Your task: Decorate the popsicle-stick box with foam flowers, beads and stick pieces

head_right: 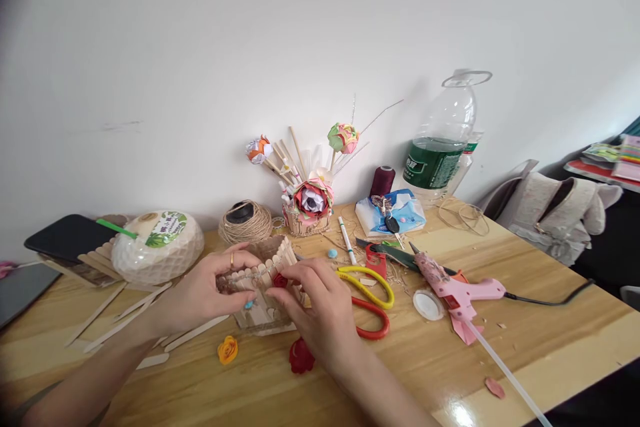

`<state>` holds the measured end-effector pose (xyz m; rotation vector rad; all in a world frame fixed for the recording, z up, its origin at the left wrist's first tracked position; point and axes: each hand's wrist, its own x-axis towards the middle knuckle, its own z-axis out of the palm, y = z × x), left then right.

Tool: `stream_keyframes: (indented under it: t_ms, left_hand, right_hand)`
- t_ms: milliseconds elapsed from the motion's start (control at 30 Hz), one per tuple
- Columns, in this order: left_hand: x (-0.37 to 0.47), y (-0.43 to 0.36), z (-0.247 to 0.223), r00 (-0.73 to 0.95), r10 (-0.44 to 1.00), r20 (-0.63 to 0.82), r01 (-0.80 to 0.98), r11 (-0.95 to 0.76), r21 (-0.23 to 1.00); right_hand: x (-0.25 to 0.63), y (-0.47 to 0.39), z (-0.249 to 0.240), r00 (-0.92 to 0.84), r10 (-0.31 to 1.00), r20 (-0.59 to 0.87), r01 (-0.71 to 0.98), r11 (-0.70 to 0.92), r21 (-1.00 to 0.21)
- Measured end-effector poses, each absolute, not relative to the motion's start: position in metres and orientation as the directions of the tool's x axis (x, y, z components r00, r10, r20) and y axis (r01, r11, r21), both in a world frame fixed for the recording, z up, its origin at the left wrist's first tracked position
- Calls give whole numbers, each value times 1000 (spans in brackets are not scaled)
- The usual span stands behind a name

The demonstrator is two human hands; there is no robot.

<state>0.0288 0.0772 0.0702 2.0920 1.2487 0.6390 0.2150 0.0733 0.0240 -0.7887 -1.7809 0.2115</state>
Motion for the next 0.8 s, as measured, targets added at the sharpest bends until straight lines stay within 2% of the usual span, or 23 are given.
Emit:
stream_keyframes:
  t_ms: [200, 367, 533, 667, 800]
  left_hand:
    - [27, 79, 67, 420, 906, 53, 601, -321, 732]
    - [28, 80, 70, 443, 892, 87, 518, -334, 788]
    - [34, 77, 70, 327, 936, 131, 550, -301, 779]
    - [38, 74, 70, 300, 947, 117, 585, -279, 761]
    - [38, 74, 70, 289, 953, 94, 607, -259, 752]
  right_hand:
    - [214, 76, 23, -187, 607, 773, 424, 759, -494]
    - [211, 77, 20, -215, 577, 788, 448, 775, -445]
    - [206, 77, 20, -248, 529, 812, 452, 804, -386]
    - [208, 77, 21, -280, 533, 799, 408, 819, -404]
    - [215, 76, 20, -326, 562, 760, 315, 823, -474]
